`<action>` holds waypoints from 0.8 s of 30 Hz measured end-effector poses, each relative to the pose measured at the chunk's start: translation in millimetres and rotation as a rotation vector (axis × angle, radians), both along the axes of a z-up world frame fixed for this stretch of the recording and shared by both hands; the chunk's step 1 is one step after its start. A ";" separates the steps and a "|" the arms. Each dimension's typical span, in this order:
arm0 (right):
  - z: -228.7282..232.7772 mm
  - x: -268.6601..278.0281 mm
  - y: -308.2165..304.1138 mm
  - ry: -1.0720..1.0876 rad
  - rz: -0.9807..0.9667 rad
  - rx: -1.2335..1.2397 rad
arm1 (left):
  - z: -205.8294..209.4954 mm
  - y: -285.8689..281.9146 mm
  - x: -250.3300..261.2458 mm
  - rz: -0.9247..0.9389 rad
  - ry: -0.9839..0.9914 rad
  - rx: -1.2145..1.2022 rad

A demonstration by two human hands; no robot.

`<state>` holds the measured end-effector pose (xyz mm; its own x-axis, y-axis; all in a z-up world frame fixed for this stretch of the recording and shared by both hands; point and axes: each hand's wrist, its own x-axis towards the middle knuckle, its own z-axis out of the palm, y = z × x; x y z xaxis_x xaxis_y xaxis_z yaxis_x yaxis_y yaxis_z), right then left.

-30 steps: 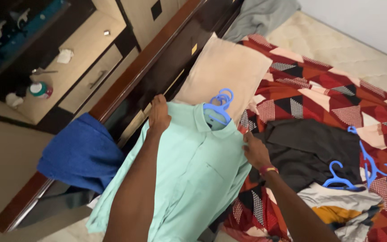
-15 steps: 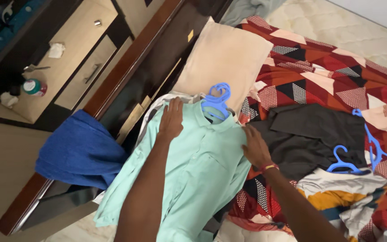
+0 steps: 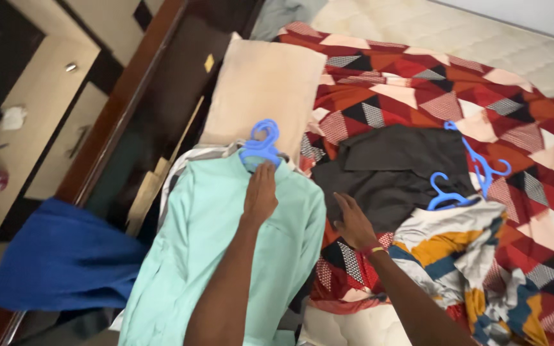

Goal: The person picks up various shirts and pants from a bed, places them on blue hangers, and hangs them in a wardrobe. The person handles a checkered shirt, a light green shirt, a striped polo, and black pants.

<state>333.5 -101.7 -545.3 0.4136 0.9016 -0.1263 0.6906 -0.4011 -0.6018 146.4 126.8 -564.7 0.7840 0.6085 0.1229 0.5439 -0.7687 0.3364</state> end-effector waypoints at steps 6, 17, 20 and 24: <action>-17.6 28.5 -67.4 0.115 -0.251 -0.137 | 0.2 -60.6 53.6 -0.113 -0.053 -0.049; -74.9 75.3 -201.7 0.086 -0.453 -0.010 | 21.8 -131.9 114.4 -0.262 0.001 -0.091; -81.2 82.5 -230.8 -0.030 -0.421 0.103 | 25.0 -143.9 123.6 -0.287 -0.021 -0.097; -84.3 83.5 -265.3 0.121 -0.572 0.083 | 26.6 -165.5 133.1 -0.301 -0.051 -0.107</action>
<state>417.0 -367.0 -629.5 0.8244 0.5481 -0.1412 0.3028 -0.6379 -0.7080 279.4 -38.6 -538.1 0.9254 0.3614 0.1139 0.2776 -0.8513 0.4452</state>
